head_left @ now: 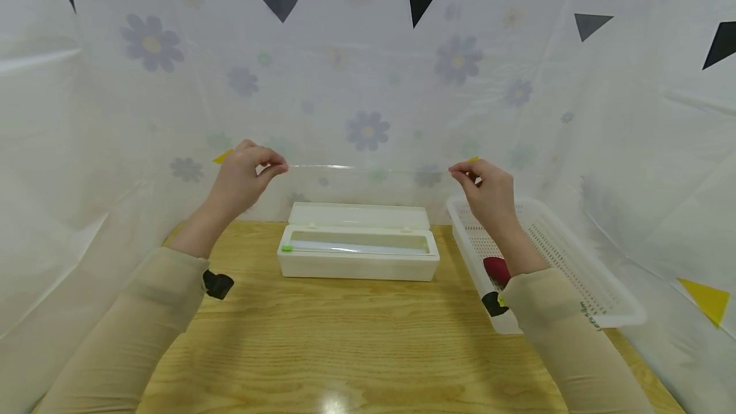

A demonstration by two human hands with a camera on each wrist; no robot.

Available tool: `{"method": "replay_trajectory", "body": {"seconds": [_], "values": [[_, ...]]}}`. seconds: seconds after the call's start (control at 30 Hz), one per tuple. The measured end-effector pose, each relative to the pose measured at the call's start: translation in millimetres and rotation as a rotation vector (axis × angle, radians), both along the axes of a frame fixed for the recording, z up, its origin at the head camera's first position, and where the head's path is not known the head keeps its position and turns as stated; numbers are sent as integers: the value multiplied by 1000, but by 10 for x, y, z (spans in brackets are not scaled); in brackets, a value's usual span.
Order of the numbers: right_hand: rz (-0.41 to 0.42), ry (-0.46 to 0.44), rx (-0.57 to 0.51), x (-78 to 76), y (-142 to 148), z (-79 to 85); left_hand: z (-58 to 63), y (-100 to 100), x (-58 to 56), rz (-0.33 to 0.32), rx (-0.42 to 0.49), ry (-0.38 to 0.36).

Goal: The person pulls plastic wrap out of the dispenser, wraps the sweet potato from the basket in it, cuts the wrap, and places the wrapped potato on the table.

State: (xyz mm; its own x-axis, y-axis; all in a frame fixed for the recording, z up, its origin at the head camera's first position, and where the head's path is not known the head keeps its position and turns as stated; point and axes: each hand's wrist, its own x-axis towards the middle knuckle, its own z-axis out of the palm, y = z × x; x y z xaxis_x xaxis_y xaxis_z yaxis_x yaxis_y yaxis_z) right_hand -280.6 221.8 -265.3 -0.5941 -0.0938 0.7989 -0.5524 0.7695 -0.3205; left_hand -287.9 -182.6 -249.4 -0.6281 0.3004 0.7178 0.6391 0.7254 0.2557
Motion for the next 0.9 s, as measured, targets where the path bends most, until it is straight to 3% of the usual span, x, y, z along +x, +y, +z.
{"method": "replay_trajectory", "body": {"seconds": [0.9], "values": [[4,97,-26,7,33,58,152,54,10,-19,2,34]]}}
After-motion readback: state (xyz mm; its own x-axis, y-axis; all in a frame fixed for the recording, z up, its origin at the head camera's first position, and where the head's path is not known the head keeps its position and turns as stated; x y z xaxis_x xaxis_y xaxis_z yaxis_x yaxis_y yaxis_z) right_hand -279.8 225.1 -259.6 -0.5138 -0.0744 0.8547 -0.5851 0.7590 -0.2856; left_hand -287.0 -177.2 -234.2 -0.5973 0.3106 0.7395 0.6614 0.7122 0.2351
